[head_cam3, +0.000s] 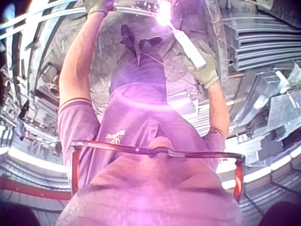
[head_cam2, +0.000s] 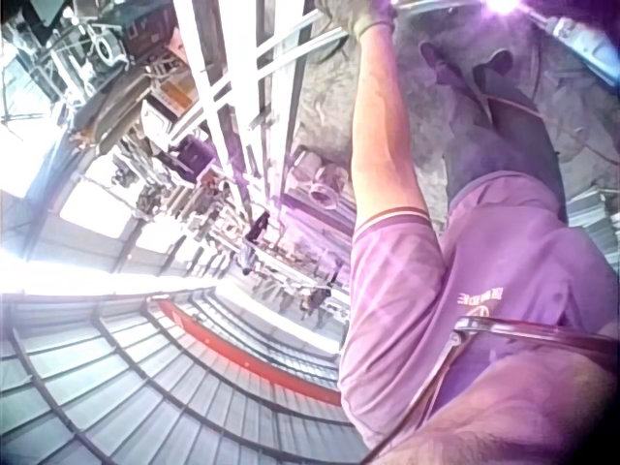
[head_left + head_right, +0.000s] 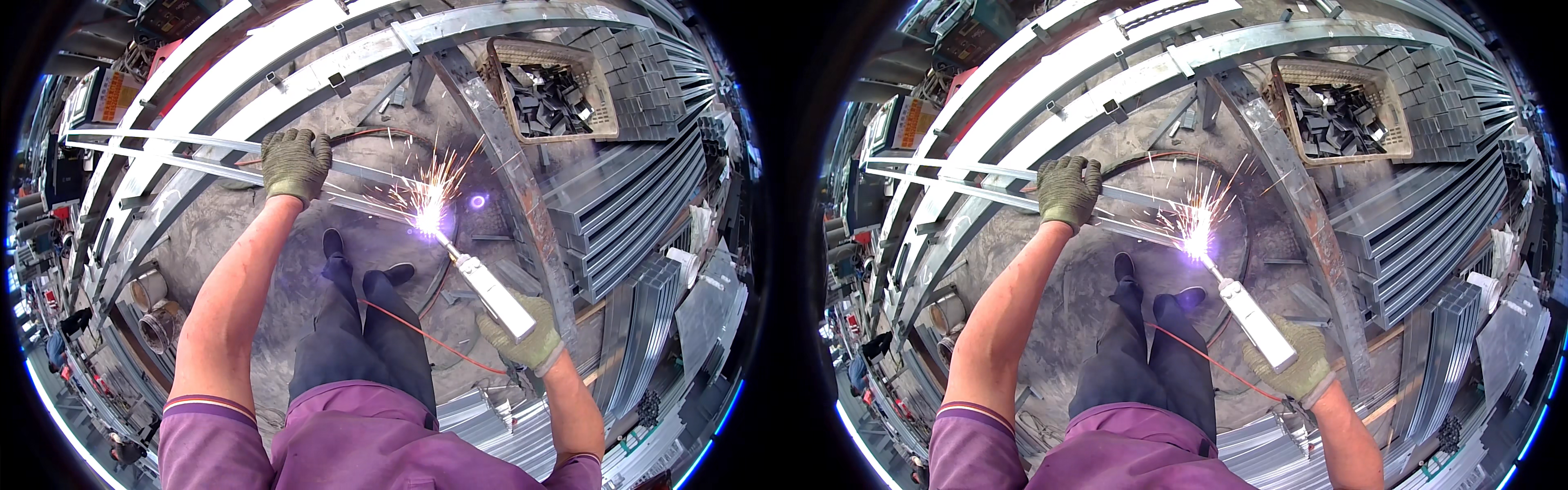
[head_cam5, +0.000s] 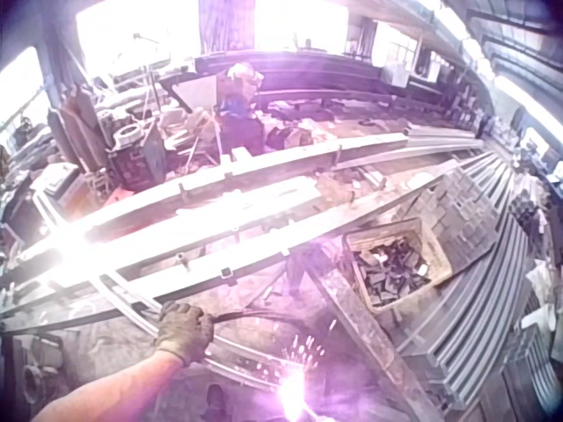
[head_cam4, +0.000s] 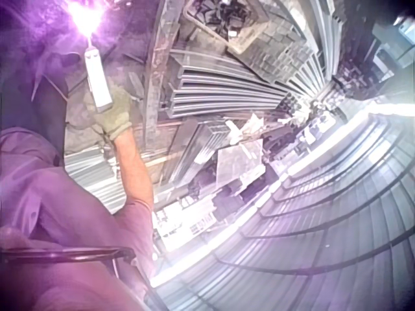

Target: The person welds multiple aluminum profiles using a handheld welding torch. They position the profiles on a metal jig, apply welds along the seams, and then move the finished pieces to a nearby stack.

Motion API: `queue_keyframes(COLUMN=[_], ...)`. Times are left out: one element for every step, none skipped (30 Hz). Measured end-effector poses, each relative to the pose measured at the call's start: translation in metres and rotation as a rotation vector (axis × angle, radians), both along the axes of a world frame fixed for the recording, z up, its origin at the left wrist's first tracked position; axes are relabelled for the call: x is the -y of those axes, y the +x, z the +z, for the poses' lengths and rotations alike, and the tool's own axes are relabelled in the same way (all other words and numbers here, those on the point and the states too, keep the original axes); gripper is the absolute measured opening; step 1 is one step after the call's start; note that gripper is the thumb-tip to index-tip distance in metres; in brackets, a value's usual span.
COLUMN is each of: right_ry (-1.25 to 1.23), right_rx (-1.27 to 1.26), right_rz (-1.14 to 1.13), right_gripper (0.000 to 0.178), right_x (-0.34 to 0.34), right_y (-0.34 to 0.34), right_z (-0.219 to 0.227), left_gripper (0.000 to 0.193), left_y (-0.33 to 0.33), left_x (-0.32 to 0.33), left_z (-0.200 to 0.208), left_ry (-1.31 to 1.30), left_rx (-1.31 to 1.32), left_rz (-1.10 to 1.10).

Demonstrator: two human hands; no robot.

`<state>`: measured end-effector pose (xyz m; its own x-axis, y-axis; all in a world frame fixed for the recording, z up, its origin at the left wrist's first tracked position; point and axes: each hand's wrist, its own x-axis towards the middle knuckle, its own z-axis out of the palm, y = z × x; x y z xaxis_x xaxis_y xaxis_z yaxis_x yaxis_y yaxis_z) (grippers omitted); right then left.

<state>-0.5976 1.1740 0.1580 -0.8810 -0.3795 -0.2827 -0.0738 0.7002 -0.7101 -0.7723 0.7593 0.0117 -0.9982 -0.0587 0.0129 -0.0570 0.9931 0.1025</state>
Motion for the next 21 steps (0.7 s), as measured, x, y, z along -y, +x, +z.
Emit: queue_keyframes(right_ry=[-0.014,-0.009,-0.004,0.000,-0.006,-0.013,-0.018,-0.015,-0.012,-0.010,-0.007,-0.004,-0.001,-0.002,-0.002,-0.002,-0.002,-0.002,-0.002,-0.004,-0.007], right_rx=[0.024,0.024,0.025,0.025,0.017,0.008,0.000,-0.015,-0.029,-0.044,-0.048,-0.052,-0.056,-0.072,-0.087,-0.102,-0.097,-0.091,-0.086,-0.063,-0.040], right_rz=[-0.017,-0.010,-0.004,0.002,0.001,0.001,0.000,0.008,0.016,0.024,0.031,0.039,0.047,0.056,0.065,0.075,0.063,0.051,0.039,0.028,0.016], right_gripper=[0.027,0.026,0.026,0.026,0.026,0.025,0.025,0.025,0.024,0.024,0.024,0.024,0.023,0.023,0.023,0.022,0.022,0.023,0.023,0.023,0.023], right_x=[0.000,0.000,-0.001,-0.001,-0.001,-0.001,-0.001,-0.001,-0.003,-0.003,-0.004,-0.004,-0.004,-0.005,-0.005,-0.005,-0.005,-0.005,-0.005,-0.005,-0.004], right_y=[0.000,0.000,0.001,0.002,0.002,0.002,0.002,0.003,0.004,0.005,0.005,0.005,0.005,0.005,0.006,0.005,0.007,0.009,0.010,0.010,0.010], right_z=[0.001,0.002,0.002,0.002,0.002,0.002,0.003,0.002,0.000,-0.001,-0.001,-0.001,-0.001,-0.001,-0.002,-0.002,-0.002,-0.003,-0.003,-0.002,-0.001], left_gripper=[0.042,0.042,0.042,0.042,0.042,0.042,0.042,0.042,0.042,0.042,0.042,0.042,0.042,0.042,0.042,0.042,0.042,0.042,0.041,0.041,0.041], left_y=[0.000,0.000,0.000,0.000,0.000,0.000,0.000,0.000,-0.001,-0.001,-0.001,-0.001,0.000,0.000,0.000,0.000,0.000,0.000,-0.001,0.000,0.000], left_x=[0.000,0.000,0.000,0.000,0.000,0.000,0.000,0.001,0.001,0.001,0.001,0.001,0.000,0.000,-0.001,0.000,0.000,0.000,0.000,-0.001,-0.001], left_z=[0.000,0.000,0.000,0.000,0.000,0.001,0.000,-0.001,-0.002,-0.002,-0.002,-0.002,-0.001,0.000,0.001,0.001,0.001,0.001,0.001,0.001,0.001], left_ry=[-0.001,0.000,0.001,0.001,0.000,-0.002,-0.002,-0.004,-0.005,-0.008,-0.011,-0.014,-0.018,-0.012,-0.007,0.000,0.000,0.000,0.000,-0.003,-0.007], left_rx=[-0.007,-0.004,-0.001,0.002,0.002,0.002,0.002,0.001,0.001,0.000,0.003,0.005,0.008,0.015,0.023,0.030,0.023,0.016,0.008,0.005,0.001], left_rz=[-0.003,-0.003,-0.002,-0.002,-0.004,-0.006,-0.008,-0.008,-0.008,-0.008,-0.006,-0.004,-0.003,-0.001,0.000,0.002,0.000,-0.002,-0.003,0.000,0.003])
